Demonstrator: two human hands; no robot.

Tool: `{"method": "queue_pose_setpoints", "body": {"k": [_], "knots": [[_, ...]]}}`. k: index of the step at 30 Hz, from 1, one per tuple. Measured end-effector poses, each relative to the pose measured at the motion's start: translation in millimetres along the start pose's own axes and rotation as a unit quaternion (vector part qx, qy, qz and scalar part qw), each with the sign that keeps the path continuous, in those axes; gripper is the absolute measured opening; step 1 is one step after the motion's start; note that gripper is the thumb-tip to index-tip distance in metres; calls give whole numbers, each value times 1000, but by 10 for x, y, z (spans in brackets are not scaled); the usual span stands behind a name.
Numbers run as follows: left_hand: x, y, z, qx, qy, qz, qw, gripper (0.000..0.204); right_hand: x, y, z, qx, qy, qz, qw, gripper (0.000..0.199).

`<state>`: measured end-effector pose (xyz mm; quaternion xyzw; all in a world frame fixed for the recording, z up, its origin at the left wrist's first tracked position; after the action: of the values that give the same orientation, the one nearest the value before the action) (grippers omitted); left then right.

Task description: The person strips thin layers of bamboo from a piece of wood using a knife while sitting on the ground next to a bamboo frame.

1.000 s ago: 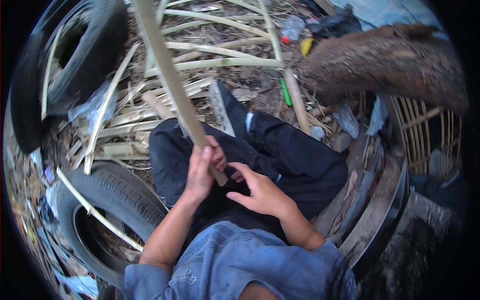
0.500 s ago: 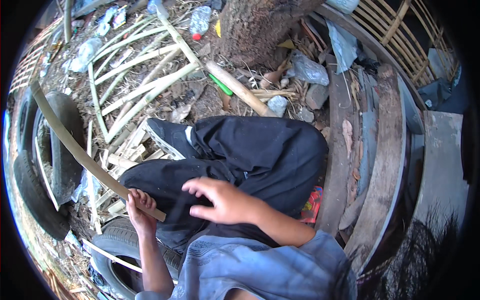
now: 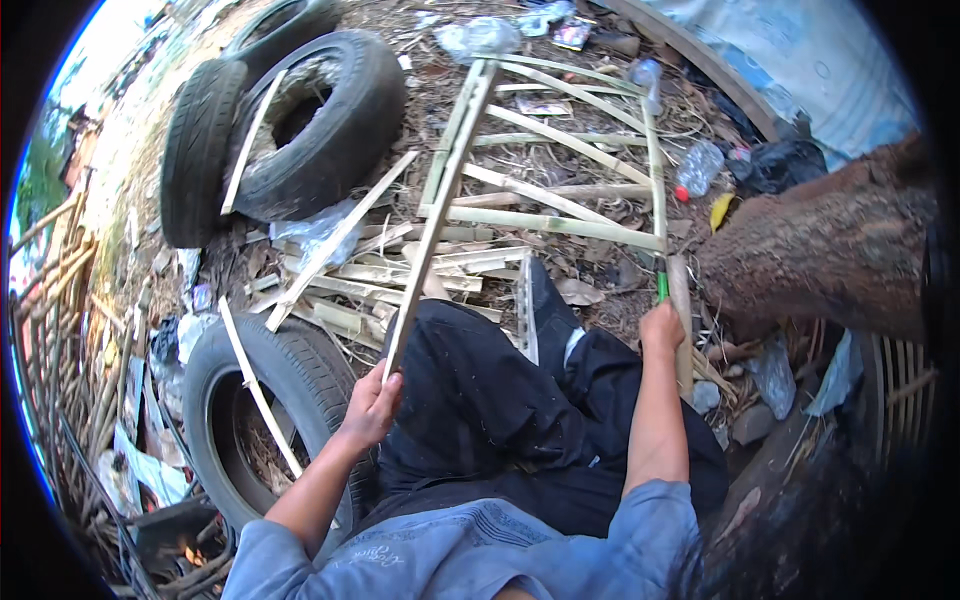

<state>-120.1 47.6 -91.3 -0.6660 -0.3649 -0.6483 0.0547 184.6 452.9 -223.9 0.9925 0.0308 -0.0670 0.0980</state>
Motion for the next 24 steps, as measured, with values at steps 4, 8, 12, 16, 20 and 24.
{"method": "queue_pose_setpoints", "body": {"k": [4,8,12,16,20,24], "knots": [[69,50,-2,-27,-168,59,984,26,-93,-145,-31,40,94,-48,994,14],[-14,207,12,-28,-162,37,986,26,-92,-323,53,21,136,-56,989,25],[26,291,57,-38,-180,38,982,28,-170,-255,32,8,145,-51,988,28],[274,306,212,-74,-218,64,971,30,-61,-361,206,4,150,-49,987,21],[603,428,210,-45,-258,100,960,29,-225,-75,-12,-35,100,-41,994,28],[749,444,304,-39,-239,121,963,27,63,194,-462,-99,37,30,994,42]]}}
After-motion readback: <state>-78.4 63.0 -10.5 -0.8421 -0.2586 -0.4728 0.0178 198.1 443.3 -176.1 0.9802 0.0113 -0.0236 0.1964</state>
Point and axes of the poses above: each hand's wrist, its own y-axis away from the middle knuckle, its own z-axis out of the palm, x = y × z, the point moved 10 cm from there along -y, towards the middle knuckle
